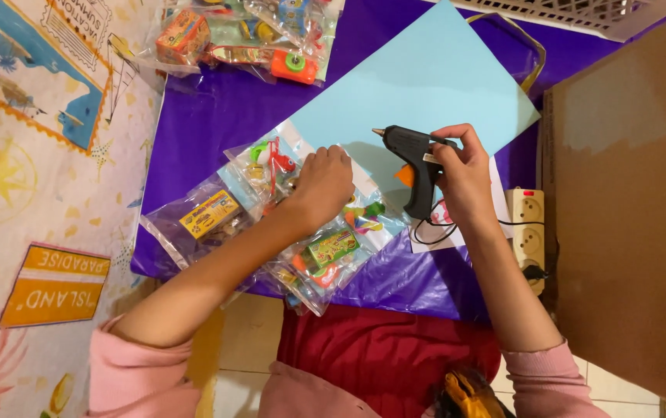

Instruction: The person applies hot glue to the back of small plastic bags containing miniature toys using a glue gun and then presses them onto a blue sheet of paper.

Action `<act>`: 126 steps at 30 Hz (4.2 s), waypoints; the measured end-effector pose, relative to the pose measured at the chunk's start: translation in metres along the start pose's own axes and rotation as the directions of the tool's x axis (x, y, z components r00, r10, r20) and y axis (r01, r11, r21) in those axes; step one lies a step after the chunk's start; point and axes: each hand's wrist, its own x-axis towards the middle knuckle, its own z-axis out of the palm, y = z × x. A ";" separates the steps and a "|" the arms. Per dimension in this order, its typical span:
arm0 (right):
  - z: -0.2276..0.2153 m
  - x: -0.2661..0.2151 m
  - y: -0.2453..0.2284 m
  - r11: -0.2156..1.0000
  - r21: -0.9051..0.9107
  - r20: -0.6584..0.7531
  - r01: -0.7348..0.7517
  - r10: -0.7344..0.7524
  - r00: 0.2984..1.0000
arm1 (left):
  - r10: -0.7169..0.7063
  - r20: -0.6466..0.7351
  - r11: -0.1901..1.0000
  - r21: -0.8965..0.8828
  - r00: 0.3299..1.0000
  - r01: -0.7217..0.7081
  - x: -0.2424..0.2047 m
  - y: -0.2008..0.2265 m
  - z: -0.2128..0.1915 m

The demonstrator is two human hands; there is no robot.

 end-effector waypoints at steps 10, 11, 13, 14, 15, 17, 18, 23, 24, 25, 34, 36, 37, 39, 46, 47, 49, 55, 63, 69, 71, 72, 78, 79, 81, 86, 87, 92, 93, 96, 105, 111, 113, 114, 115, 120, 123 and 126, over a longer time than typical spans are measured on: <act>-0.017 -0.001 0.007 1.000 0.021 0.003 -0.015 0.015 1.000 | 0.020 0.094 0.978 -0.207 0.995 0.000 -0.017 -0.002 -0.049; -0.019 0.000 0.010 0.999 0.030 0.006 -0.024 0.024 1.000 | 0.083 0.053 0.979 -0.193 0.995 -0.071 -0.019 0.004 -0.054; -0.022 0.002 0.011 0.999 0.039 0.008 -0.034 0.033 0.999 | 0.148 0.014 0.974 -0.177 0.989 -0.143 -0.019 0.010 -0.061; -0.022 0.003 0.010 0.998 0.034 0.014 -0.047 0.047 0.999 | 0.179 0.020 0.976 -0.133 0.984 -0.175 -0.017 0.011 -0.064; -0.023 0.003 0.008 0.998 0.028 0.020 -0.063 0.063 0.998 | 0.209 0.028 0.974 -0.090 0.978 -0.206 -0.016 0.012 -0.067; -0.020 -0.003 -0.001 0.997 0.034 0.027 -0.073 0.072 0.997 | 0.211 0.064 0.972 -0.119 0.975 -0.203 -0.013 0.011 -0.067; -0.019 -0.006 -0.006 0.996 0.041 0.034 -0.080 0.079 0.996 | 0.213 0.097 0.969 -0.145 0.972 -0.198 -0.012 0.010 -0.067; -0.029 0.003 0.001 0.994 0.022 0.041 -0.110 0.109 0.993 | 0.211 0.153 0.964 -0.196 0.965 -0.180 -0.005 0.008 -0.059; -0.028 0.003 -0.001 0.993 0.007 0.047 -0.116 0.115 0.992 | 0.209 0.160 0.961 -0.214 0.965 -0.172 -0.004 0.007 -0.054; -0.027 0.002 -0.003 0.993 0.006 0.047 -0.117 0.117 0.992 | 0.208 0.161 0.961 -0.215 0.965 -0.172 -0.002 0.006 -0.051; -0.017 0.002 -0.014 0.985 -0.154 0.030 -0.077 0.082 0.996 | 0.203 0.208 0.955 -0.257 0.957 -0.147 -0.003 0.001 -0.056; -0.016 0.003 -0.014 0.984 -0.164 0.035 -0.065 0.071 0.997 | 0.216 0.179 0.936 -0.319 0.960 -0.151 -0.003 -0.006 -0.043; -0.017 0.006 -0.009 0.984 -0.163 0.037 -0.065 0.072 0.997 | 0.215 0.180 0.936 -0.318 0.960 -0.150 -0.007 -0.007 -0.045; -0.020 0.011 -0.001 0.979 -0.190 0.042 -0.076 0.085 0.995 | 0.212 0.063 0.916 -0.361 0.975 -0.175 -0.014 -0.010 -0.049; -0.015 0.023 0.005 0.959 -0.274 0.064 -0.074 0.095 0.993 | 0.154 -0.164 0.884 -0.417 0.974 -0.210 -0.027 -0.005 -0.055; -0.014 0.024 0.006 0.953 -0.293 0.072 -0.072 0.097 0.993 | 0.159 -0.171 0.916 -0.342 0.972 -0.209 -0.027 -0.005 -0.055; -0.011 0.028 0.007 0.947 -0.312 0.077 -0.072 0.101 0.992 | 0.165 -0.176 0.941 -0.265 0.970 -0.209 -0.027 -0.005 -0.054; -0.001 0.029 0.003 0.905 -0.423 0.106 -0.050 0.104 0.989 | 0.005 -0.099 0.978 -0.207 0.995 -0.025 -0.029 0.003 -0.062; 0.001 0.031 -0.001 0.879 -0.475 0.138 -0.035 0.114 0.984 | -0.078 0.072 0.915 -0.391 0.994 0.100 -0.023 -0.001 -0.052; 0.007 0.032 -0.004 0.866 -0.498 0.147 -0.032 0.120 0.982 | -0.107 0.151 0.751 -0.636 0.983 0.180 -0.020 -0.010 -0.064; 0.007 0.033 -0.002 0.862 -0.505 0.149 -0.030 0.122 0.981 | -0.099 0.163 0.731 -0.657 0.982 0.183 -0.017 -0.014 -0.071; 0.006 0.034 0.000 0.859 -0.512 0.152 -0.029 0.124 0.981 | -0.090 0.175 0.711 -0.678 0.981 0.186 -0.015 -0.016 -0.074; 0.009 0.035 0.000 0.846 -0.531 0.143 -0.044 0.141 0.980 | -0.173 0.446 0.655 -0.614 0.878 0.440 0.010 -0.043 -0.066; 0.009 0.035 0.001 0.846 -0.531 0.141 -0.045 0.141 0.980 | -0.171 0.446 0.656 -0.613 0.878 0.439 0.011 -0.044 -0.072; 0.009 0.036 0.001 0.847 -0.530 0.140 -0.046 0.141 0.980 | -0.131 0.467 0.640 -0.634 0.875 0.434 0.013 -0.046 -0.083; 0.012 0.036 0.000 0.841 -0.540 0.142 -0.040 0.138 0.980 | -0.152 0.523 0.548 -0.662 0.839 0.512 0.021 -0.050 -0.092; 0.012 0.036 -0.001 0.838 -0.544 0.141 -0.043 0.141 0.980 | -0.139 0.539 0.536 -0.664 0.830 0.521 0.024 -0.052 -0.088; 0.013 0.035 -0.001 0.838 -0.544 0.142 -0.041 0.140 0.980 | -0.136 0.553 0.469 -0.695 0.822 0.545 0.028 -0.052 -0.083; 0.012 0.035 0.000 0.835 -0.548 0.139 -0.046 0.144 0.980 | -0.130 0.559 0.459 -0.698 0.819 0.550 0.025 -0.048 -0.094; 0.012 0.037 0.005 0.839 -0.543 0.143 -0.029 0.127 0.981 | -0.124 0.549 0.448 -0.712 0.826 0.541 0.025 -0.050 -0.092; 0.014 0.036 0.003 0.818 -0.576 0.155 0.000 0.109 0.982 | -0.101 0.533 0.466 -0.720 0.840 0.514 0.020 -0.049 -0.098; 0.015 0.036 0.003 0.796 -0.605 0.163 0.026 0.092 0.982 | -0.093 0.532 0.478 -0.718 0.842 0.506 0.017 -0.048 -0.106; 0.016 0.035 0.002 0.791 -0.611 0.166 0.033 0.087 0.982 | -0.094 0.529 0.479 -0.718 0.843 0.504 0.018 -0.049 -0.102; 0.017 0.035 0.001 0.786 -0.616 0.169 0.040 0.083 0.982 | -0.095 0.527 0.479 -0.719 0.844 0.503 0.018 -0.050 -0.099; 0.017 0.034 0.001 0.786 -0.617 0.170 0.041 0.082 0.982 | -0.095 0.527 0.479 -0.720 0.845 0.502 0.018 -0.050 -0.100; 0.016 0.034 0.001 0.775 -0.630 0.180 0.055 0.077 0.981 | -0.096 0.523 0.484 -0.719 0.847 0.499 0.018 -0.049 -0.103; 0.016 0.034 0.000 0.753 -0.655 0.186 0.070 0.071 0.980 | -0.106 0.533 0.492 -0.705 0.839 0.510 0.011 -0.043 -0.116; 0.016 0.033 0.000 0.756 -0.649 0.196 0.085 0.058 0.979 | -0.105 0.529 0.506 -0.701 0.842 0.504 0.013 -0.044 -0.113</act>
